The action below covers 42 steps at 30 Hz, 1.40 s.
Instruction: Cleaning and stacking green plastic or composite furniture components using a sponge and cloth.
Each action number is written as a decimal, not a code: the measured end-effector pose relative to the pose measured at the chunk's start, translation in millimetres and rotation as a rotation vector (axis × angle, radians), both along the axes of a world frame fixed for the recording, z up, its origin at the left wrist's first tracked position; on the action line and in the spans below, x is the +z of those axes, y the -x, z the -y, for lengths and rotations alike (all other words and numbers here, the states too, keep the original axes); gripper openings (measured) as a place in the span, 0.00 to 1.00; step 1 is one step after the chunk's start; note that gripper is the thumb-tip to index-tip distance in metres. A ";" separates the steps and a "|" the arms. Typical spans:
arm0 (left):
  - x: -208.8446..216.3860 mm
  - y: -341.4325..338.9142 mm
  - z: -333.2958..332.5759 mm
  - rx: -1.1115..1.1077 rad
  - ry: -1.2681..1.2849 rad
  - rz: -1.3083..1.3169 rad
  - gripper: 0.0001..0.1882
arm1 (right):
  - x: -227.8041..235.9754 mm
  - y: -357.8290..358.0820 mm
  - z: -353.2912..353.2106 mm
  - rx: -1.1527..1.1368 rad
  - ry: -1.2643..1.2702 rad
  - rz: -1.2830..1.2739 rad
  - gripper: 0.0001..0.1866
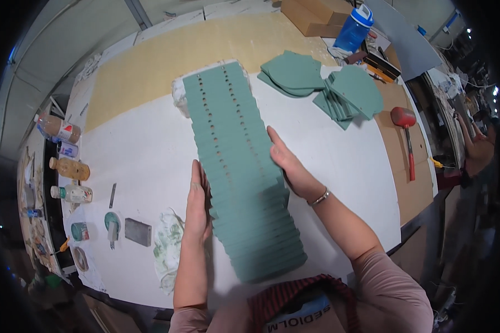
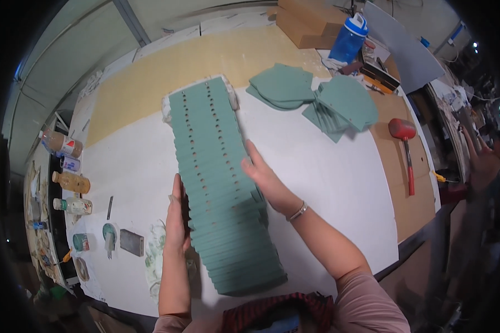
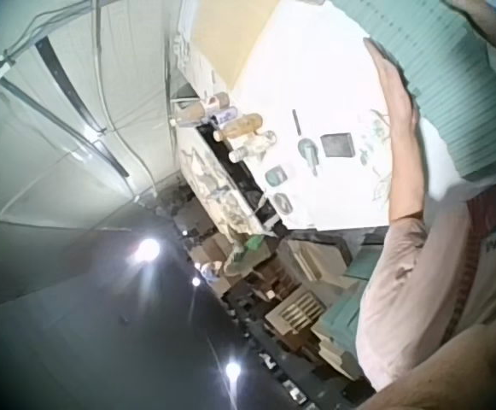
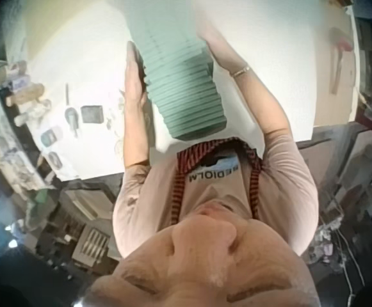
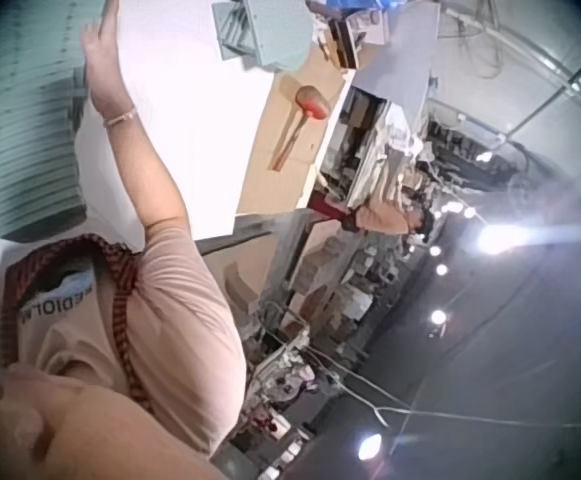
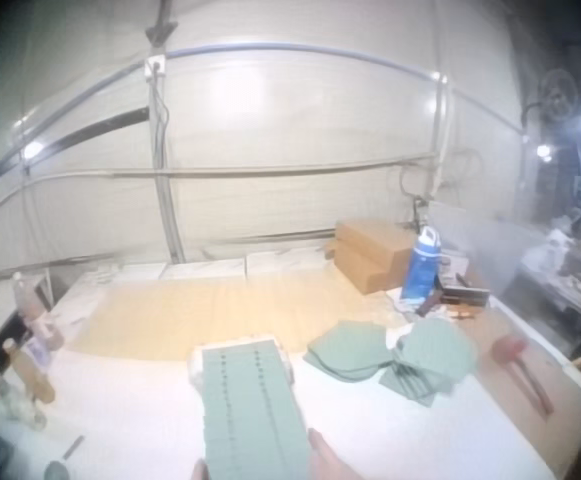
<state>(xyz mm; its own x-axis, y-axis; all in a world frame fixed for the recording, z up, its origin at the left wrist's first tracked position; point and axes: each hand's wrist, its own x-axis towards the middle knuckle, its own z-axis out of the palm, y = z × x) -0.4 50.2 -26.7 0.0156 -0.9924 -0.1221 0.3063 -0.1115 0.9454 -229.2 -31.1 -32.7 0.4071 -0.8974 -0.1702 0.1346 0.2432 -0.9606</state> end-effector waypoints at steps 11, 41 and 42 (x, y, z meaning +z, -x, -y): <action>1.6 16.9 -7.2 0.018 0.081 0.207 0.39 | -20.1 -0.1 -28.8 0.026 -0.078 0.189 0.45; 9.4 0.5 109.0 0.096 -0.245 -0.106 0.30 | -14.0 -35.8 88.4 -0.105 -0.202 -0.132 0.36; 10.1 -1.2 108.0 0.094 -0.250 -0.106 0.30 | -17.3 -35.8 86.8 -0.106 -0.207 -0.132 0.36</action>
